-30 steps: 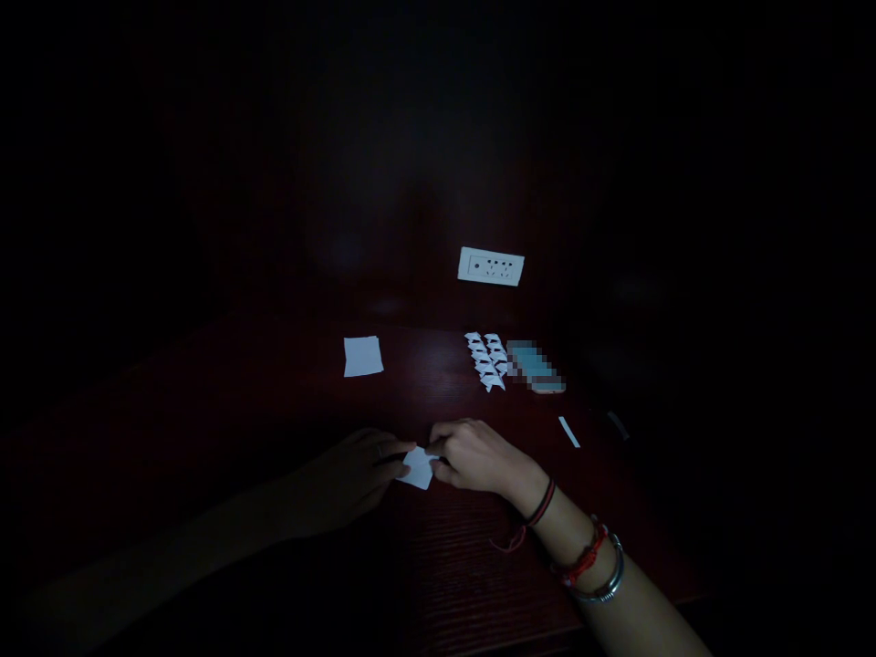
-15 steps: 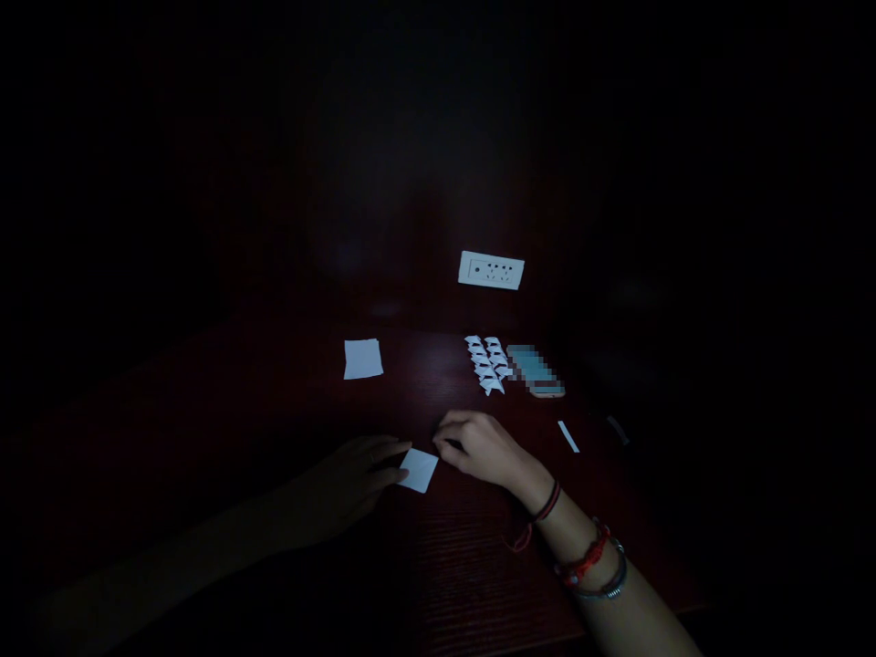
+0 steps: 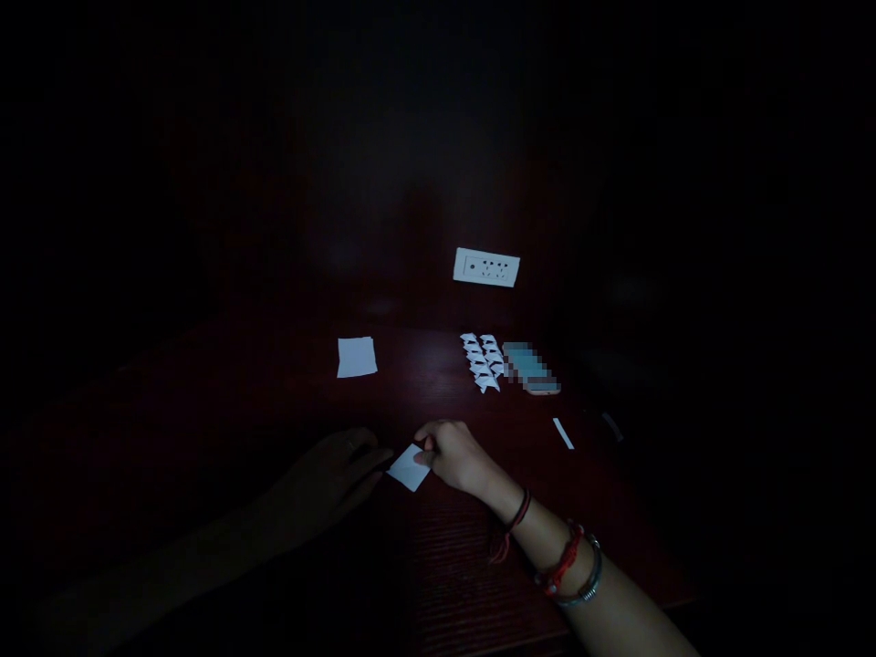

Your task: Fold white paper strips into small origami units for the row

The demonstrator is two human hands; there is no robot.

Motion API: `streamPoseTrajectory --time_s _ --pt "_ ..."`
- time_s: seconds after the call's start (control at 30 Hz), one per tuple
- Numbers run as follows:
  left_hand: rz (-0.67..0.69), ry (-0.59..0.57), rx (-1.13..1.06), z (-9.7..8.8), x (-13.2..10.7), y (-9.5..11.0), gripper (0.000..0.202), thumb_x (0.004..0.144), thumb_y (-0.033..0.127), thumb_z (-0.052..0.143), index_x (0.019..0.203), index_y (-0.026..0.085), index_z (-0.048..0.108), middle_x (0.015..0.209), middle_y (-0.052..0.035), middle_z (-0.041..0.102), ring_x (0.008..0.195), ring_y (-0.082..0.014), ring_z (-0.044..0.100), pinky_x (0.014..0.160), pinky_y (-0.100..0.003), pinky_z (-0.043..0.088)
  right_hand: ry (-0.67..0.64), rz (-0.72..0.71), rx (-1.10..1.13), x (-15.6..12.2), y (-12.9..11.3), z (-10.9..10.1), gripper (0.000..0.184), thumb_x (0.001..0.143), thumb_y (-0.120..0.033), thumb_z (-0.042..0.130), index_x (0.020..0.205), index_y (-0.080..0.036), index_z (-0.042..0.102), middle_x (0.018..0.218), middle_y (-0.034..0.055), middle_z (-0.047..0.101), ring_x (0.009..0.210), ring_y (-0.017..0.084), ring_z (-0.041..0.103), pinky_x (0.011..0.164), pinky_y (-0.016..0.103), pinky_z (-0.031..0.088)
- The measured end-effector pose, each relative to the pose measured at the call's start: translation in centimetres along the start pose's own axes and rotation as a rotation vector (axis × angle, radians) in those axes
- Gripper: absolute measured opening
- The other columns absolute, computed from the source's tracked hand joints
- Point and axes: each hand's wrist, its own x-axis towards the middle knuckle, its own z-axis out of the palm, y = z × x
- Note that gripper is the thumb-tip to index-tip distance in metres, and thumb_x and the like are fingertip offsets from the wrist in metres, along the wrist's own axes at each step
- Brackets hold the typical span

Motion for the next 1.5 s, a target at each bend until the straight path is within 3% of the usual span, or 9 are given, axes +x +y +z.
streamPoseTrajectory --time_s 0.13,0.4,0.53,0.73,0.87,0.97,1.1,1.33,1.5 --pt "-0.116 -0.021 -0.093 -0.1 0.3 0.1 0.018 0.084 0.026 0.042 0.091 0.017 0.055 0.093 -0.0055 0.048 0.08 -0.0185 0.049 0.07 -0.034 0.041 -0.023 0.086 0.069 0.1 0.0 0.2 0.019 0.068 -0.015 0.058 0.086 -0.015 0.061 0.068 -0.0014 0.057 0.059 0.008 0.05 0.056 0.019 0.038" --pt "-0.146 -0.043 -0.222 0.5 0.6 -0.1 0.012 0.076 0.023 0.053 0.086 0.017 0.054 0.094 -0.0037 0.045 0.082 -0.0176 0.047 0.07 -0.031 0.04 -0.008 0.089 0.116 0.3 0.0 0.5 0.014 0.063 -0.013 0.061 0.077 -0.015 0.061 0.068 -0.0026 0.053 0.059 0.007 0.046 0.053 0.018 0.035" --pt "-0.163 -0.028 -0.264 0.6 0.6 -0.2 0.014 0.075 0.025 0.053 0.087 0.017 0.053 0.095 -0.004 0.045 0.084 -0.0181 0.046 0.072 -0.032 0.04 -0.015 0.143 0.247 0.4 -0.2 0.5 0.016 0.061 -0.011 0.062 0.077 -0.014 0.059 0.069 -0.0025 0.052 0.06 0.008 0.046 0.054 0.019 0.037" --pt "-0.135 0.017 -0.407 0.1 1.0 -0.2 0.018 0.074 0.021 0.054 0.092 0.02 0.053 0.097 -0.0035 0.046 0.09 -0.0183 0.046 0.075 -0.032 0.041 -0.008 0.033 0.424 0.4 -1.3 0.3 0.008 0.065 -0.014 0.059 0.072 -0.012 0.056 0.066 -0.0014 0.052 0.06 0.008 0.046 0.057 0.019 0.039" --pt "-0.18 0.058 -0.43 -0.3 1.3 -0.1 0.008 0.079 0.019 0.048 0.084 0.019 0.054 0.094 -0.0022 0.047 0.09 -0.0166 0.046 0.077 -0.031 0.04 0.077 -0.061 0.296 0.1 -1.8 0.2 0.009 0.069 -0.014 0.056 0.077 -0.013 0.056 0.068 -0.0006 0.054 0.062 0.008 0.048 0.058 0.019 0.039" --pt "-0.219 0.079 -0.373 -0.2 1.2 -0.4 0.008 0.079 0.021 0.049 0.083 0.018 0.055 0.094 -0.003 0.046 0.09 -0.0177 0.044 0.078 -0.033 0.039 0.136 -0.038 0.082 -0.1 -1.4 -0.4 0.012 0.068 -0.017 0.057 0.08 -0.015 0.058 0.077 0.0022 0.055 0.069 0.011 0.05 0.064 0.022 0.04" --pt "-0.23 0.065 -0.324 0.2 0.9 -0.7 0.01 0.079 0.025 0.051 0.082 0.017 0.055 0.095 -0.0031 0.046 0.09 -0.0183 0.044 0.077 -0.034 0.039 0.045 0.065 -0.067 -0.3 -0.5 -1.0 0.022 0.064 -0.027 0.063 0.082 -0.015 0.059 0.082 0.0048 0.055 0.072 0.014 0.051 0.066 0.025 0.041" --pt "-0.216 0.062 -0.353 0.8 1.1 -0.6 0.009 0.076 0.025 0.054 0.081 0.018 0.056 0.097 -0.0031 0.045 0.094 -0.0189 0.043 0.079 -0.033 0.038 -0.043 0.024 -0.024 0.0 -1.0 0.2 0.007 0.066 -0.017 0.061 0.073 -0.015 0.061 0.076 0.0022 0.054 0.069 0.011 0.051 0.063 0.022 0.04" --pt "-0.238 0.06 -0.42 0.8 1.3 -0.7 0.002 0.072 0.018 0.056 0.072 0.018 0.057 0.099 -0.0023 0.046 0.096 -0.0192 0.043 0.08 -0.033 0.038 -0.007 -0.073 0.062 0.2 -1.2 0.8 0.003 0.068 -0.013 0.059 0.07 -0.015 0.059 0.073 0.0003 0.052 0.066 0.009 0.049 0.061 0.02 0.039"
